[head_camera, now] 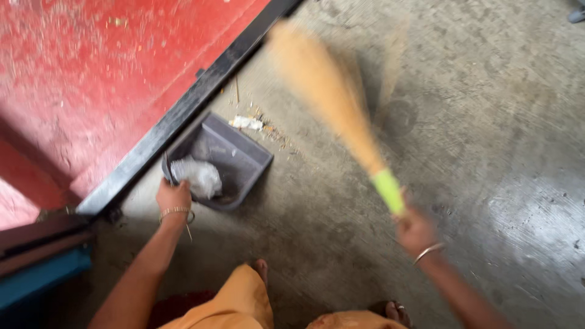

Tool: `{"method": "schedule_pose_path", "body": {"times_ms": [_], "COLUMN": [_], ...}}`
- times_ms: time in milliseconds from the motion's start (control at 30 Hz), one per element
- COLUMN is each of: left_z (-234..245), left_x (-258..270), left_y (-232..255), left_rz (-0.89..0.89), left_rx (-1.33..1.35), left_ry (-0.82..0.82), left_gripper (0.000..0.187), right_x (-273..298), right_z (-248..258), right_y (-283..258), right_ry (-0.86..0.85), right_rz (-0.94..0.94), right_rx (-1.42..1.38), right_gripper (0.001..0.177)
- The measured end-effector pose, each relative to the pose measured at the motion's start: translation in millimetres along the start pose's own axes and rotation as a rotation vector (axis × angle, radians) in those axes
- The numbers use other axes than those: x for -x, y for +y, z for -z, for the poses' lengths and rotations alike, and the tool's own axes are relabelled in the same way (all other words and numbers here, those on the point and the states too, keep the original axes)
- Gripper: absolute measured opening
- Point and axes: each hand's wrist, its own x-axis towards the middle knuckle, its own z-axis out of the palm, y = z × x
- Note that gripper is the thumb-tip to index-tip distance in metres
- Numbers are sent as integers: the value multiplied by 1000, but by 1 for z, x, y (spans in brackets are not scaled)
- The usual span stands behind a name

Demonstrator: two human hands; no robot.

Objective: The person sweeps debris and bubble wrap into a dustpan using a broom and then picks up a piece of black tape from the floor by hand.

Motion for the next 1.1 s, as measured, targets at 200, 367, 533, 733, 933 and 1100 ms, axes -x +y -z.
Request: {"method": "schedule_pose_path", "body": {"times_ms": [200,367,533,733,933,1100], "left_z": [15,21,15,14,20,19], "left_x": [-8,-6,-8,-4,0,-1], "left_y": [13,20,18,17,24,28], "left_rz": [44,62,58,42,60,54], "left_rx": [50,-52,-83,-61,-76,-48], "left_ry": [-6,-10,5,47,41,51], "left_gripper": [37,35,36,36,35,37], "right_x": [-100,-52,-30,-84,-33,-13], "right_z": [48,26,96,98,63,125], "right_y": [-9,-53,-40,-51,-118,-103], "right_ry": [-105,-281,-311,-123,-511,-498], "right_rz": [-65,159,1,29,95,37], "right_rx": [225,276,351,395,399,521], "right_gripper": [58,70,56,68,72,74]}}
